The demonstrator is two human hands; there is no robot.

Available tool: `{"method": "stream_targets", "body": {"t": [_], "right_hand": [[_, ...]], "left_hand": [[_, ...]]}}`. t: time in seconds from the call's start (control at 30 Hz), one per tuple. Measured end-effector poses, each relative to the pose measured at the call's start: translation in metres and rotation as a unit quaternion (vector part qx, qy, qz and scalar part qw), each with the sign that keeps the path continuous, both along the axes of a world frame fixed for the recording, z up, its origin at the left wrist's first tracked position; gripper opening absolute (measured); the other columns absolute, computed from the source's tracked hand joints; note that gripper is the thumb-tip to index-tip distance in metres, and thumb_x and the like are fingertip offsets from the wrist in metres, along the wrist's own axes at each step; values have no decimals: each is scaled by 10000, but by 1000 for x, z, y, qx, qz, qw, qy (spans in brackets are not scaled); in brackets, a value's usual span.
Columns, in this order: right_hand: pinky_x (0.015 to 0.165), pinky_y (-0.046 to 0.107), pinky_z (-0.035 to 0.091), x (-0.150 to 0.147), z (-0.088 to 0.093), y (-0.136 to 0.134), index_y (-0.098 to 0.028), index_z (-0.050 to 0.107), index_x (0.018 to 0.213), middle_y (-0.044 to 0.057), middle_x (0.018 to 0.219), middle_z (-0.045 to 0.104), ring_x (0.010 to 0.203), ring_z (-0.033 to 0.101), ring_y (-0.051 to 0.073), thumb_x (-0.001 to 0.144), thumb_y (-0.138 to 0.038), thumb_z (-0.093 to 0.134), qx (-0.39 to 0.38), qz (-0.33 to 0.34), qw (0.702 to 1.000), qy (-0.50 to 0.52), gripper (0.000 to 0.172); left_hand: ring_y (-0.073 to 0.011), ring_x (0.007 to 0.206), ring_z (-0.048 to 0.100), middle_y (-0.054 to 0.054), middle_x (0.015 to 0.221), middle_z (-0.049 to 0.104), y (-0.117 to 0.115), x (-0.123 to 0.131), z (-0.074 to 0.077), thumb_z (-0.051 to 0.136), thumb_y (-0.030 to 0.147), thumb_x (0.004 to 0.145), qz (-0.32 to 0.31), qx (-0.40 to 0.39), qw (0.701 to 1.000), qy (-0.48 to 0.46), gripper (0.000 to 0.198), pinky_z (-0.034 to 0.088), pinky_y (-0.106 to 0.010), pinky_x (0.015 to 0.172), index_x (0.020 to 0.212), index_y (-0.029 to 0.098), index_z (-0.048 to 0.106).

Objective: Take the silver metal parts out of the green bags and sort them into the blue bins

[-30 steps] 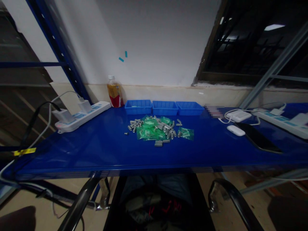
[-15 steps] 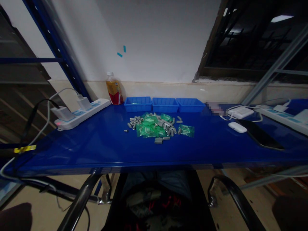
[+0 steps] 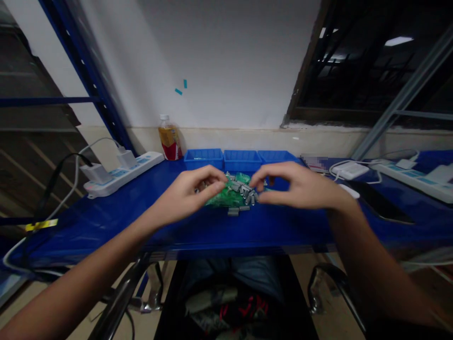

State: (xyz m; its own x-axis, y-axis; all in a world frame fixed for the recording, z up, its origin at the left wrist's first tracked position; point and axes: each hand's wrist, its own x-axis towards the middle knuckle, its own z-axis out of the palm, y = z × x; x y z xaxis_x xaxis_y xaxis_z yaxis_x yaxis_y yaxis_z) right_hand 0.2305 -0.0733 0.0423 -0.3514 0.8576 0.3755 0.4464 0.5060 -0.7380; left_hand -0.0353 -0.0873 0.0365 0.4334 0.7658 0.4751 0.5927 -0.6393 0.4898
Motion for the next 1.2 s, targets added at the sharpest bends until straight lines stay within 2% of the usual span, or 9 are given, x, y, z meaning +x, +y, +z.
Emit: {"method": "stream_targets", "body": {"t": [0.1, 0.27, 0.5, 0.6, 0.73, 0.83, 0.97, 1.1, 1.2], "right_hand": [[670, 293, 418, -26, -1, 29, -199, 670, 850, 15, 747, 637, 709, 575, 164, 746, -321, 659, 43, 61, 989, -131, 161], [606, 266, 367, -62, -31, 84, -171, 645, 862, 9, 674, 613, 619, 541, 135, 792, -254, 578, 66, 38, 985, -156, 128], [507, 244, 339, -78, -42, 79, -170, 567, 823, -7, 565, 546, 528, 510, 126, 848, -525, 467, -49, -74, 991, 102, 370], [452, 236, 316, -76, -39, 73, -168, 565, 769, 10, 579, 565, 500, 509, 122, 833, -607, 416, -135, -23, 967, 214, 468], [488, 230, 347, -68, -43, 75, -172, 566, 720, -11, 610, 559, 535, 504, 117, 777, -458, 541, -69, -57, 970, 228, 293], [570, 253, 391, -62, -47, 75, -165, 611, 769, -3, 665, 568, 594, 507, 132, 801, -334, 526, 80, -124, 979, 144, 193], [710, 287, 422, -59, -47, 66, -188, 669, 920, 38, 815, 590, 753, 539, 159, 862, -225, 501, 267, -98, 959, -2, 182], [780, 317, 428, -63, -38, 58, -246, 668, 1023, 52, 923, 574, 877, 541, 178, 879, -192, 480, 310, -36, 942, -122, 243], [875, 457, 365, -40, -23, 61, -274, 630, 1127, 89, 1117, 540, 1012, 507, 269, 808, -363, 599, 275, -102, 927, -233, 333]], "left_hand": [[-229, 901, 618, -86, 993, 671, 46, 6, -12, 534, 438, 821, -5, -24, 995, 98, 376, 481, -337, 773, 1063, 159, 602], [-258, 1021, 593, -117, 1131, 634, 99, 5, -33, 614, 431, 744, -8, -49, 988, 145, 468, 448, -344, 850, 1122, 162, 557], [-171, 784, 545, -39, 826, 585, 93, 13, -15, 557, 172, 754, 76, 134, 988, -21, 93, 434, -297, 730, 836, 166, 513], [-171, 838, 518, -37, 845, 549, 88, 25, -12, 518, 100, 753, 27, 192, 981, -7, 92, 426, -296, 768, 812, 170, 507], [-194, 966, 496, -60, 979, 547, 78, 32, -23, 502, 57, 750, -30, 198, 979, 36, 206, 406, -335, 859, 909, 176, 558], [-220, 981, 509, -68, 1000, 573, 72, 30, -29, 591, 243, 784, -24, 126, 992, 11, 193, 406, -361, 862, 966, 182, 600], [-193, 807, 568, -79, 875, 625, 76, 28, -30, 455, 503, 853, 32, -84, 981, -172, 401, 423, -294, 672, 893, 145, 629], [-130, 591, 527, -47, 699, 591, 86, 24, -30, 559, 499, 762, 41, -257, 913, -315, 370, 336, -228, 504, 761, 131, 598], [-91, 509, 452, 14, 574, 493, 91, 19, -30, 646, 337, 682, 45, -261, 902, -341, 217, 298, -205, 474, 671, 143, 549]]}}
